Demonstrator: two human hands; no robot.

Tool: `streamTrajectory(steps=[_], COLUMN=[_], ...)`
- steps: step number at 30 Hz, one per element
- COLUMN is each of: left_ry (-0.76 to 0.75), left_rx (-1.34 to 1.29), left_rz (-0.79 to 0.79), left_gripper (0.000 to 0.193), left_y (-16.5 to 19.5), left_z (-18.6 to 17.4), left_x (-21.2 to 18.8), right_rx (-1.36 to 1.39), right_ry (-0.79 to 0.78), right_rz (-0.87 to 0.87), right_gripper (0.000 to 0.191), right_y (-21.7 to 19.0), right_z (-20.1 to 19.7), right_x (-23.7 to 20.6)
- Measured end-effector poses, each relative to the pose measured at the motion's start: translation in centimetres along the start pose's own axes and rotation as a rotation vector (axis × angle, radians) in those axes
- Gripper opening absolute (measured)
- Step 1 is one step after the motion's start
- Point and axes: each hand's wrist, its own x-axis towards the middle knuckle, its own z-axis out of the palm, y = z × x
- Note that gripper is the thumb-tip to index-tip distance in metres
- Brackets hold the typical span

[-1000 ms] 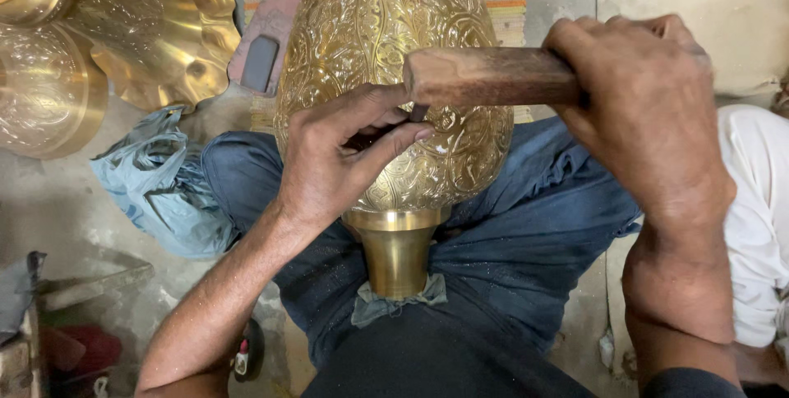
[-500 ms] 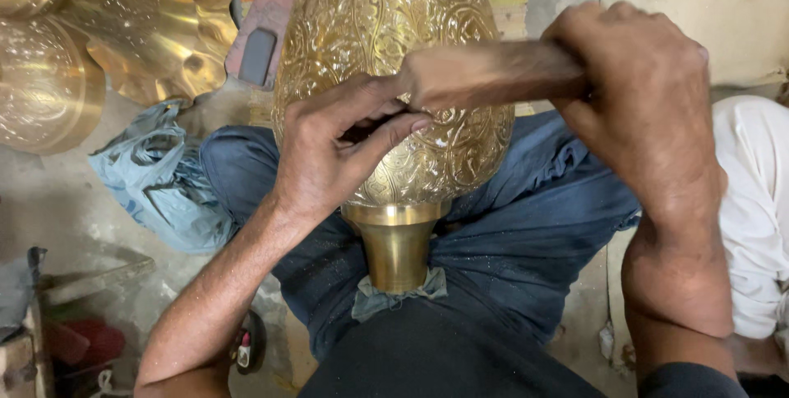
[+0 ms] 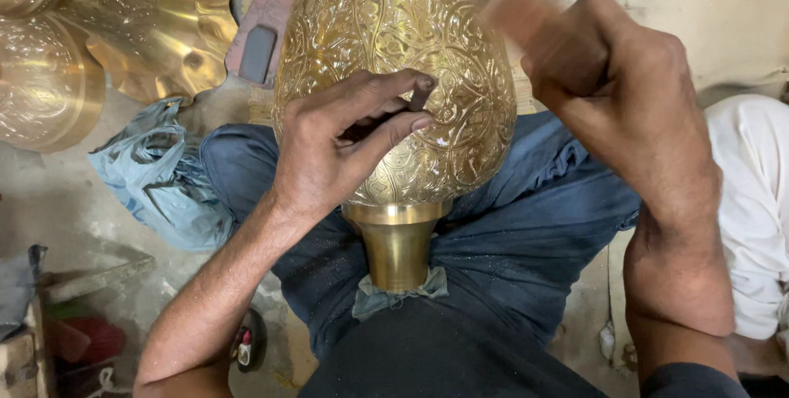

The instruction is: The person sits cross-legged on the floor with a large engraved brass vase resting on their lap. They hold a small steel punch against the raised pattern and repeatedly strike it with a wooden mallet, repositioning the punch around the design to work the embossed decoration.

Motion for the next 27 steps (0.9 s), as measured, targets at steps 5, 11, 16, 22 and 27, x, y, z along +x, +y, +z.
streamTrajectory(steps=[5,11,16,22,27], left_ry=[0.001,-0.007,0.004,0.01,0.013], left_rx=[0.018,0.062,0.035,0.037,0.026], left_rz=[-0.035,0.008,-0.008,0.014,-0.012], left_gripper=[0.033,0.026,0.026,0.028,0.031], left_y=[0.3,0.4,0.2,0.0,0.0], left_z=[-0.2,-0.3,-0.2,-0.2,-0.2], left_x=[0.0,0.1,0.0,-0.1,-0.1], right_rx=[-0.259,-0.318,-0.56,-0.349,0.089], right_ry=[0.08,0.052,0.092,0.052,0.001], right_rz=[-0.081,-0.145,-0.277,-0.277,0.045], right_gripper=[0.029,0.024,0.025,0.033,0.024], right_y=[-0.8,-1.5,-1.2,-0.5,-0.4], right_z=[-0.3,-0.8,-0.4,-0.1,-0.2], right_x=[0.6,0.5,0.5,0.7,0.5])
